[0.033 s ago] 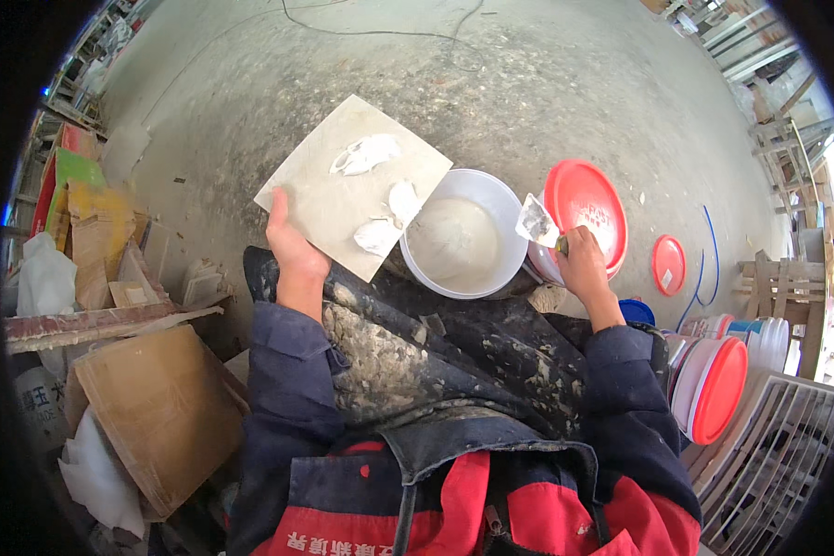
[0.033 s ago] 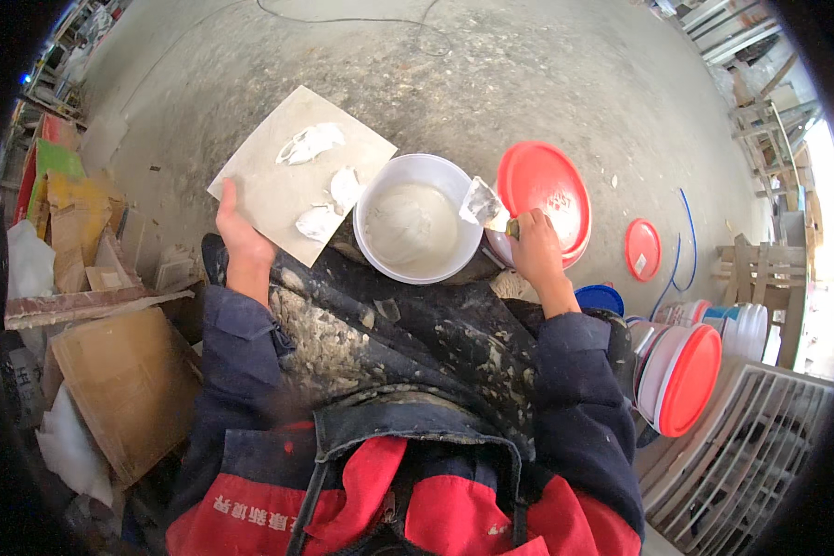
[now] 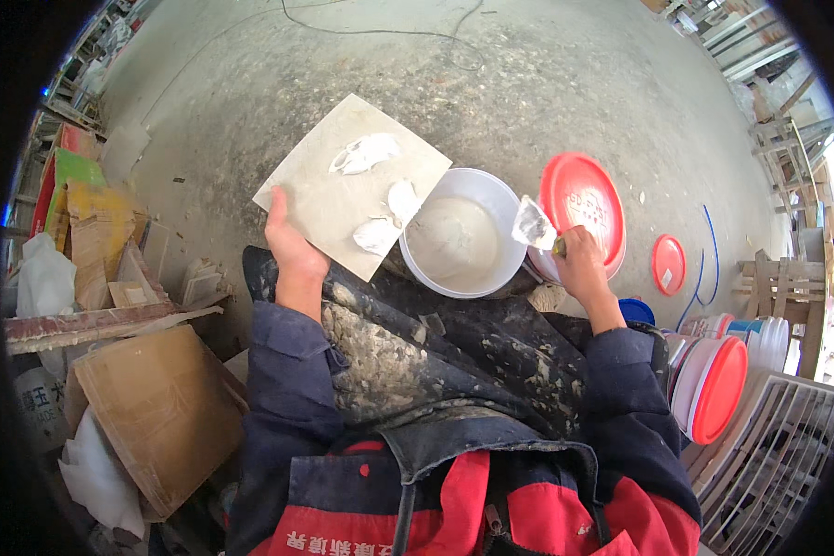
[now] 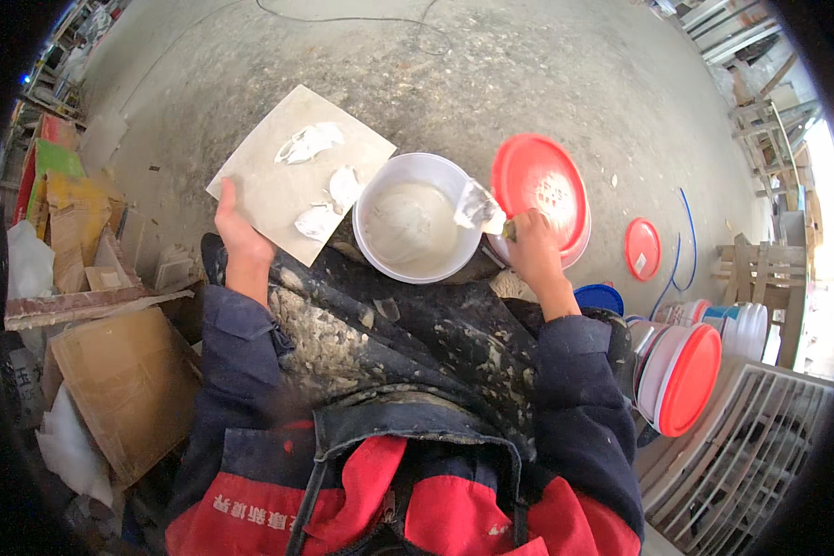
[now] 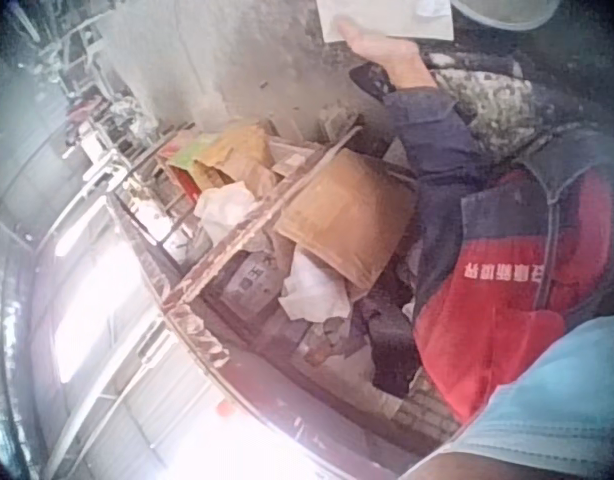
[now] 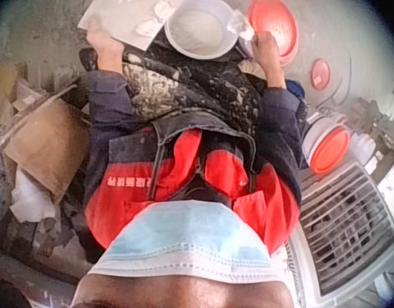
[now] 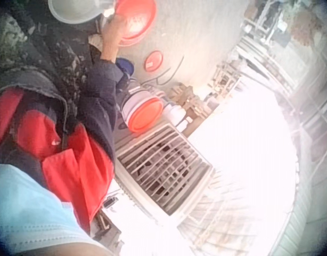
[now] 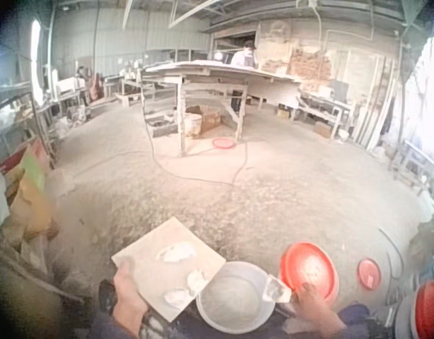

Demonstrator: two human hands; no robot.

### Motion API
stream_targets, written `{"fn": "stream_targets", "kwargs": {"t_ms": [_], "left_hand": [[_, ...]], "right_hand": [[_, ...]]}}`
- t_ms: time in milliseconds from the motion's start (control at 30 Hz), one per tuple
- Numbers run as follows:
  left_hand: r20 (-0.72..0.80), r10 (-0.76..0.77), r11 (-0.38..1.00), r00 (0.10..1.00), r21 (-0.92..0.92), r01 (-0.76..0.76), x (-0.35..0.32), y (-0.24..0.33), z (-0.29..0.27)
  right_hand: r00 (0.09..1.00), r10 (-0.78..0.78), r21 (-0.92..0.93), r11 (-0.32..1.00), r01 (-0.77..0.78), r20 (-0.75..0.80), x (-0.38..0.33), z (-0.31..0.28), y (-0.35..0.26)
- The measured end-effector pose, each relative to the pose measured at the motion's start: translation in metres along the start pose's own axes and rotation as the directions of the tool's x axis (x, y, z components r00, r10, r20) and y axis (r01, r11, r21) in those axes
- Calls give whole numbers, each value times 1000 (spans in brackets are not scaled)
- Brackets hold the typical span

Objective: The person scoops white adhesive from a bucket using a trowel and spreads it onto a small tile. They then move to a larger panel and apply adhesive in linear strips along the grooves.

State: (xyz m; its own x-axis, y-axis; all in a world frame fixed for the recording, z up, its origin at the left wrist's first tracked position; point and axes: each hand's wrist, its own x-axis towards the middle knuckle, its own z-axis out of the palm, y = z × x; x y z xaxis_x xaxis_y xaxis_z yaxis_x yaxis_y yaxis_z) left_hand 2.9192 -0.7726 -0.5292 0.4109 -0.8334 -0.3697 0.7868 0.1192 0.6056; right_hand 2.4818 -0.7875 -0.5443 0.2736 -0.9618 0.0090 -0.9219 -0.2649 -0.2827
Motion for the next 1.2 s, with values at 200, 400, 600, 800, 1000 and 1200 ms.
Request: {"fn": "stream_targets", "kwargs": {"t_ms": [200, 400, 600, 800, 1000, 1200], "left_hand": [[21, -10, 1000, 1000, -11, 11, -3, 3, 3], [-4, 13, 1000, 1000, -1, -13, -5, 2, 7], [3, 13, 1000, 1000, 9, -13, -3, 4, 3], [-17, -21, 997, 1000, 79, 22, -8, -6, 2], [-6, -208, 974, 978, 91, 208, -37, -44, 38], [-20, -357, 934, 934, -28, 357, -65, -133, 63]], "right_hand": [[919, -390, 158, 913, 377, 62, -6, 14, -50], [808, -562, 145, 827, 544, 176, -13, 51, -83], [825, -516, 328, 840, 433, 231, -19, 62, -94], [990, -40, 444, 896, -23, 133, -38, 9, -84], [879, 449, 808, 452, -379, 160, -67, -21, -44], [793, 488, 924, -91, -371, 366, -96, -37, -44]]}}
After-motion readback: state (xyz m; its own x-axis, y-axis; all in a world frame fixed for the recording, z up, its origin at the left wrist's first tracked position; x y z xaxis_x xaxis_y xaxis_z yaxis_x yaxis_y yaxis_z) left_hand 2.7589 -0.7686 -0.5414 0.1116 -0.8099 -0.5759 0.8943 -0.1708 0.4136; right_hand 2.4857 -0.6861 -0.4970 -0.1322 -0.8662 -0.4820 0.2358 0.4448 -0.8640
